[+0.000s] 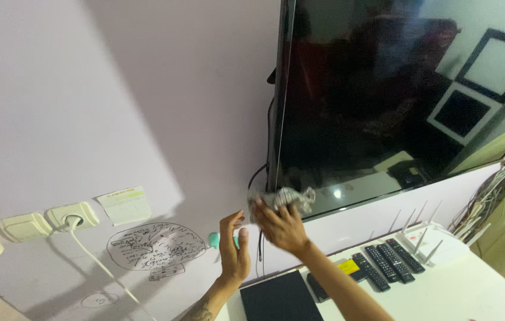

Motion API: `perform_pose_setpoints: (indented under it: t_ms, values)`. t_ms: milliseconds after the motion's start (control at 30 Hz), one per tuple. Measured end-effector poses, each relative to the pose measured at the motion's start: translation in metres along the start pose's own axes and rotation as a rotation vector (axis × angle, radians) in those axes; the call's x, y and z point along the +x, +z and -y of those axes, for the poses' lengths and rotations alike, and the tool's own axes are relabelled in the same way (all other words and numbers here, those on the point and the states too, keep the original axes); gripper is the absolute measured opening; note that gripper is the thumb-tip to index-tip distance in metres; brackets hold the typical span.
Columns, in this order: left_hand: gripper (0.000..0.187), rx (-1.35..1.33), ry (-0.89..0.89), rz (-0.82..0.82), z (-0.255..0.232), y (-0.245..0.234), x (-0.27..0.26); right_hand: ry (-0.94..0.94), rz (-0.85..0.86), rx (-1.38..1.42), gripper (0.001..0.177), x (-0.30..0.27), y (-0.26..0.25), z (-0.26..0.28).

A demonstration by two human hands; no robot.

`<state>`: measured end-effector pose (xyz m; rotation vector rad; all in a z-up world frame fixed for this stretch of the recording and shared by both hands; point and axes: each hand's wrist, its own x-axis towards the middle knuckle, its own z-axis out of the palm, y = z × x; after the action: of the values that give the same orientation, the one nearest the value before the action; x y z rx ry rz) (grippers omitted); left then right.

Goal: The person wipes the bezel and the screen of a wall-mounted television with a cloth, moving from the top and sides down to the bottom edge.

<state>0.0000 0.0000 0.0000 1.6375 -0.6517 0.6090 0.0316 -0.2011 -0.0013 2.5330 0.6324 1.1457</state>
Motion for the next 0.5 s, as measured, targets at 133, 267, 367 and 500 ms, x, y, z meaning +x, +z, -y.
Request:
perform_pose_setpoints:
  t_ms: [133, 267, 367, 500]
  values:
    - [0.058, 0.063, 0.225, -0.068, -0.045, 0.017, 0.027, 0.019, -0.377, 0.049, 0.068, 0.041, -0.028, -0.032]
    - [0.060, -0.100, 0.035, -0.062, -0.058, 0.036, 0.029, -0.005, -0.603, 0.307, 0.051, 0.037, -0.039, -0.035]
    - [0.061, -0.161, -0.026, -0.050, -0.052, 0.047, 0.016, 0.089, -0.510, 0.202, 0.047, 0.009, -0.042, -0.022]
    - [0.058, -0.167, -0.059, -0.059, -0.031, 0.054, 0.005, 0.292, -0.465, 0.205, 0.059, -0.016, -0.029, 0.015]
